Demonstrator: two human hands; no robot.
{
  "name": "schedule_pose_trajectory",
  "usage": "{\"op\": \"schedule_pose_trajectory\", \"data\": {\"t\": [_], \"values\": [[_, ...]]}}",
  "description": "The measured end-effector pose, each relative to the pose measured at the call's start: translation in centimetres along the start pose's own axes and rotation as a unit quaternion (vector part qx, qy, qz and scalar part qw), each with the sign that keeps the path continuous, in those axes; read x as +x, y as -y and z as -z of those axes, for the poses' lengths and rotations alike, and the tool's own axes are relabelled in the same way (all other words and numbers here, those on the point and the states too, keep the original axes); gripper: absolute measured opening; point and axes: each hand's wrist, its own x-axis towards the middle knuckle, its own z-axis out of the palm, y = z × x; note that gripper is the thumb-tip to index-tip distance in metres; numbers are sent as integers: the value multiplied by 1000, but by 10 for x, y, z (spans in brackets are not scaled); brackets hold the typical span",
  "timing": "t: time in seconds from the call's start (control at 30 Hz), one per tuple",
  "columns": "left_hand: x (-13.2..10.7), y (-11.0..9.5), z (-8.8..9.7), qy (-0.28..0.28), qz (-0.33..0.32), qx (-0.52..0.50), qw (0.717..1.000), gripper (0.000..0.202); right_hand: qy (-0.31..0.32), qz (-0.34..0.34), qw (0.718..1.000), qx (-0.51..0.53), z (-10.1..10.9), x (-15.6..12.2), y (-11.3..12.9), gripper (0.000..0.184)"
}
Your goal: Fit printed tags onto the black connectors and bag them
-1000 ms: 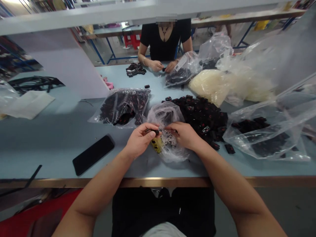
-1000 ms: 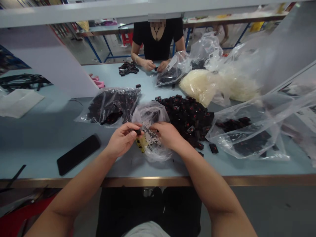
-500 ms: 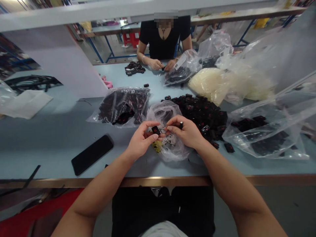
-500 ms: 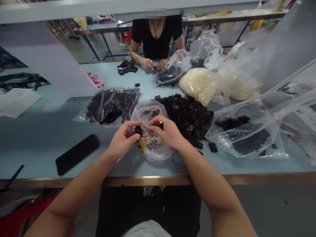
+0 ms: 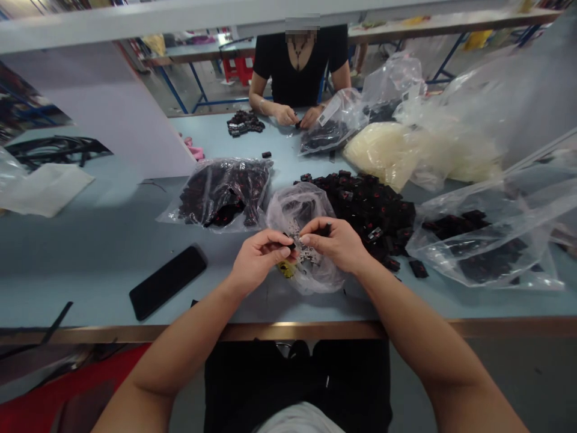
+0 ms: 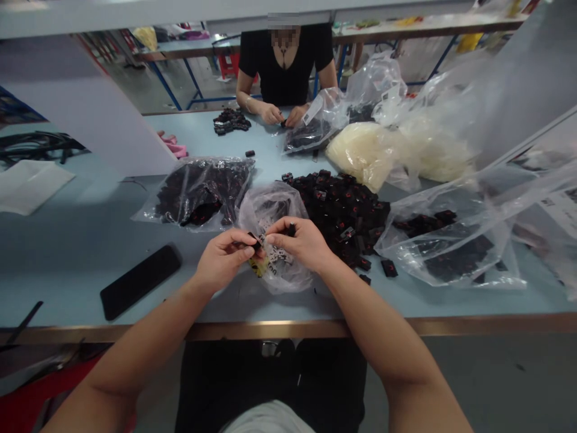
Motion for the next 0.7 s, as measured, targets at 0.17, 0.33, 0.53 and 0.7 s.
{"op": "schedule_pose_trajectory", "data": {"t": [0.17, 0.33, 0.53, 0.7], "values": [[0, -2, -3, 13, 1, -21, 1000, 44, 21, -13, 998, 49, -3, -2, 0, 28], [-1, -2, -3, 19, 15, -1, 1000, 39, 36, -3, 998, 50, -5, -4, 3, 33], [-1, -2, -3, 30, 19, 2, 999, 37, 41, 18, 999, 27, -5, -3, 3, 39], [-1, -1, -1, 40, 18, -2, 999, 35, 53, 22, 998, 13, -6, -3, 3, 42]]}}
